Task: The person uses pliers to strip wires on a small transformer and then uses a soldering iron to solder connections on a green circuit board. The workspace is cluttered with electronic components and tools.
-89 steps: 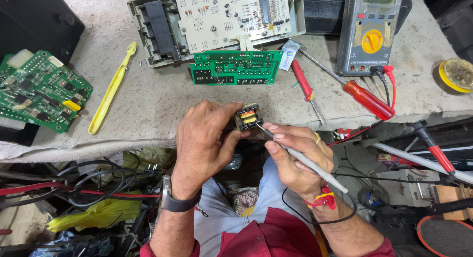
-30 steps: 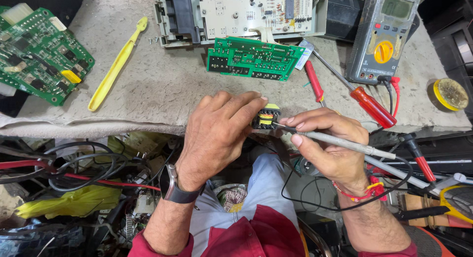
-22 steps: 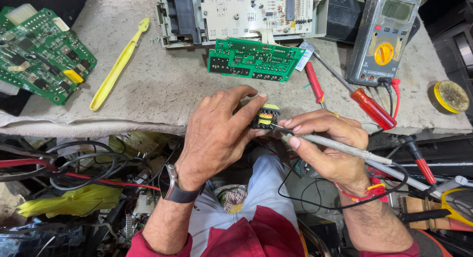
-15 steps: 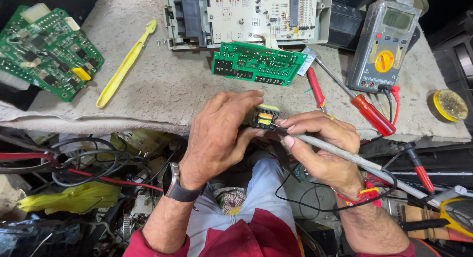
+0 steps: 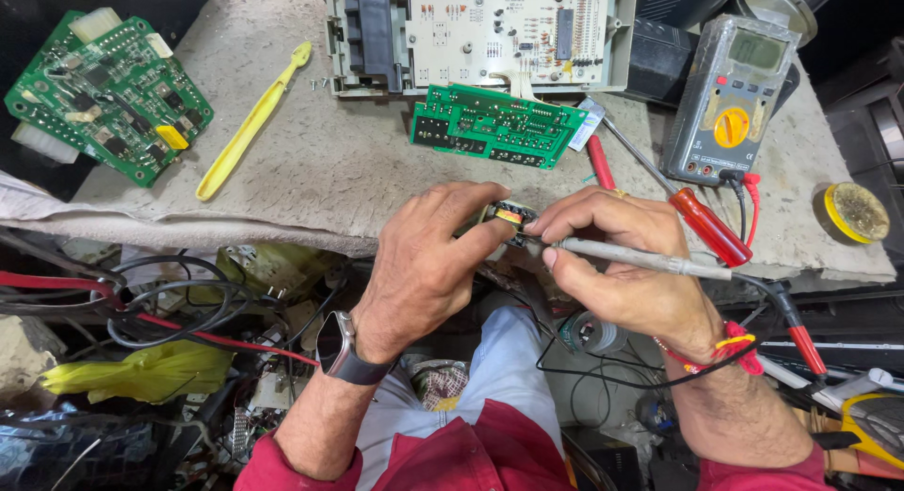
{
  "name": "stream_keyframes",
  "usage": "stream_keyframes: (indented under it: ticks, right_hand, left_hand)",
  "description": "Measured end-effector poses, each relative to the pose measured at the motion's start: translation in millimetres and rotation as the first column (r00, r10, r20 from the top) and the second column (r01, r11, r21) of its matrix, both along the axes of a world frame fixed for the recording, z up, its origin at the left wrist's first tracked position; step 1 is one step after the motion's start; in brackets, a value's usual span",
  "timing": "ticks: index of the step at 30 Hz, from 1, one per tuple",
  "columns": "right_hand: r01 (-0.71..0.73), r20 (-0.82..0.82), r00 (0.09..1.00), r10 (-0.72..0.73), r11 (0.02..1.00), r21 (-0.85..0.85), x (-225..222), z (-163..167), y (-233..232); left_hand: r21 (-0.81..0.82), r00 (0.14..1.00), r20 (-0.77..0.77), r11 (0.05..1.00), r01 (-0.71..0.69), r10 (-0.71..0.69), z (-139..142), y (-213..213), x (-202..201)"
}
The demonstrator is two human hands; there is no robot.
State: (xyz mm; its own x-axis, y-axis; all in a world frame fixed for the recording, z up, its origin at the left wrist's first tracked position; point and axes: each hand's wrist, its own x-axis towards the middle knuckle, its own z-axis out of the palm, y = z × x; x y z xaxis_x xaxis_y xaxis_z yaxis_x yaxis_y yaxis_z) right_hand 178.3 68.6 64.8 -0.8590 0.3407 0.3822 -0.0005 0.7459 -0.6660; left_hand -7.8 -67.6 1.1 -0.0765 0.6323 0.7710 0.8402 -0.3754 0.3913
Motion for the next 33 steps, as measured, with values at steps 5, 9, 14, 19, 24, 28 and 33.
stream_keyframes:
  ticks: [5, 9, 14, 19, 24, 28, 33]
  right_hand:
    - [-0.003, 0.023, 1.0, 0.002, 0.999, 0.046, -2, 5, 4]
    - [-0.005, 0.002, 1.0, 0.005, 1.0, 0.015, -1, 1, 5]
    - [-0.017, -0.024, 1.0, 0.017, 1.0, -0.007, -1, 0, 8]
    - [-0.026, -0.053, 0.998, 0.029, 0.998, 0.06, 1, 3, 8]
    - [-0.081, -0.118, 0.989, 0.093, 0.991, 0.106, 9, -6, 19]
    - [-0.12, -0.276, 0.956, 0.099, 0.991, -0.059, 9, -35, 23]
    - [-0.106, -0.393, 0.919, 0.003, 0.965, -0.24, 9, -64, 19]
  left_hand:
    - [-0.015, 1.0, -0.011, 0.999, -0.029, 0.028, 3, -1, 3]
    - [0.0, 0.999, -0.011, 0.999, -0.042, 0.042, 4, -1, 7]
    - [-0.029, 0.998, -0.003, 0.997, -0.071, 0.071, 9, 0, 13]
    - [-0.1, 0.993, 0.008, 0.989, -0.112, 0.114, 15, -1, 18]
    - [-0.116, 0.994, 0.017, 0.988, -0.101, 0.104, 17, 2, 18]
    - [-0.107, 0.996, 0.054, 0.992, -0.066, 0.072, 16, 4, 17]
    - [-0.089, 0.995, 0.081, 0.995, -0.049, 0.056, 13, 5, 15]
